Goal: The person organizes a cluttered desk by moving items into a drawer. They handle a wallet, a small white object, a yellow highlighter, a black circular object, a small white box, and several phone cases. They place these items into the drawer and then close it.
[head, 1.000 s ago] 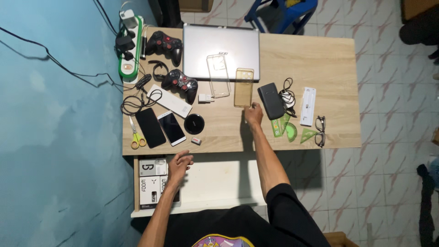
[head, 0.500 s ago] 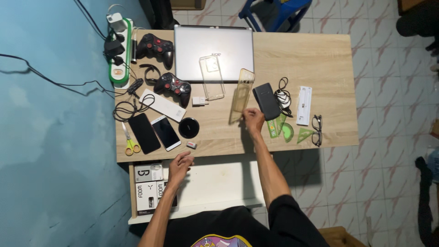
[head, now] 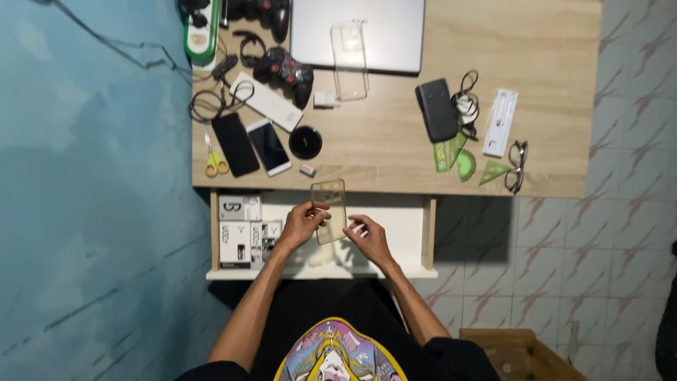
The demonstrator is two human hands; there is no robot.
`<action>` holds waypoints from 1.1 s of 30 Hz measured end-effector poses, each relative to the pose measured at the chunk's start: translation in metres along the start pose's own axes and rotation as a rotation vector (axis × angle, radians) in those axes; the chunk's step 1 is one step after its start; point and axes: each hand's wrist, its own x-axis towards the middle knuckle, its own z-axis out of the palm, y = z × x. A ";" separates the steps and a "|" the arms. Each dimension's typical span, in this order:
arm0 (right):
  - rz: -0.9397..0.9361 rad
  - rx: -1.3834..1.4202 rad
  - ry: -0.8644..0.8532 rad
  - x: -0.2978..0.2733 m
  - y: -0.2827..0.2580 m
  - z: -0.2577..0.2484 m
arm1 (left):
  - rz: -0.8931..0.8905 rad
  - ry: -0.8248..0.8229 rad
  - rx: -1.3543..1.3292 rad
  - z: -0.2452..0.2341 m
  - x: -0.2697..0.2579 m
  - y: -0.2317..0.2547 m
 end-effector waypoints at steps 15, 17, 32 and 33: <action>0.279 -0.177 -0.336 0.014 0.103 0.110 | -0.020 0.425 0.009 -0.052 -0.092 -0.097; 0.302 -0.214 -0.361 0.017 0.116 0.129 | -0.083 0.445 -0.039 -0.055 -0.102 -0.112; 0.105 -0.386 -0.285 0.010 0.126 0.179 | -0.142 0.429 -0.174 -0.054 -0.121 -0.128; 0.098 -0.419 -0.289 0.011 0.127 0.180 | -0.143 0.422 -0.179 -0.055 -0.119 -0.128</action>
